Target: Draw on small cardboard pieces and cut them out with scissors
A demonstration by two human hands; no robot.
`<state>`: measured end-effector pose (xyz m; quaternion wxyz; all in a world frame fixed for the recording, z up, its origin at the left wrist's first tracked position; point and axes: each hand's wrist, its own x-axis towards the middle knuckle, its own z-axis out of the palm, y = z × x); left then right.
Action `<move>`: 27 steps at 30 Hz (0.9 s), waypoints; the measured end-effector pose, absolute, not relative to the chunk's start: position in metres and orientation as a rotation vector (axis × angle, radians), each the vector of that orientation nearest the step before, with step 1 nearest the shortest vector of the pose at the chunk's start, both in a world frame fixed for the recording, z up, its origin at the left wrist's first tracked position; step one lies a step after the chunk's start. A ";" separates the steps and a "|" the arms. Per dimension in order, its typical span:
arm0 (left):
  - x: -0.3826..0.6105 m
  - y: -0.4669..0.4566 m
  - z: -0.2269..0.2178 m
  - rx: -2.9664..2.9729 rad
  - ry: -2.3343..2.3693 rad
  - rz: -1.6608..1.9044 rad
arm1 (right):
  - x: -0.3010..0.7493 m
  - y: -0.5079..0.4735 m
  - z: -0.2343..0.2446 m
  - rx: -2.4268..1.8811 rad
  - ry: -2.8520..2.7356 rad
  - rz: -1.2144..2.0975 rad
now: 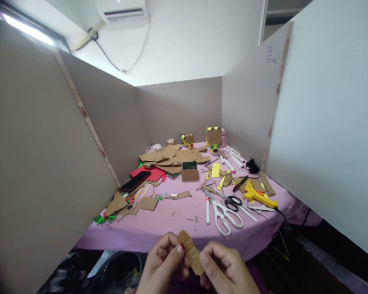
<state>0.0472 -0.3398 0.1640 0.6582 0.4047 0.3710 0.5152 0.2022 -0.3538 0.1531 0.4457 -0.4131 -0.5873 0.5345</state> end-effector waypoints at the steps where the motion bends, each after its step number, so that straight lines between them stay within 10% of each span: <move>1: 0.047 -0.340 0.163 0.912 0.827 1.162 | 0.202 -0.355 0.153 -1.036 -1.484 1.301; 27: 0.047 -0.331 0.147 0.977 0.851 1.187 | 0.191 -0.361 0.140 -0.853 -1.224 1.424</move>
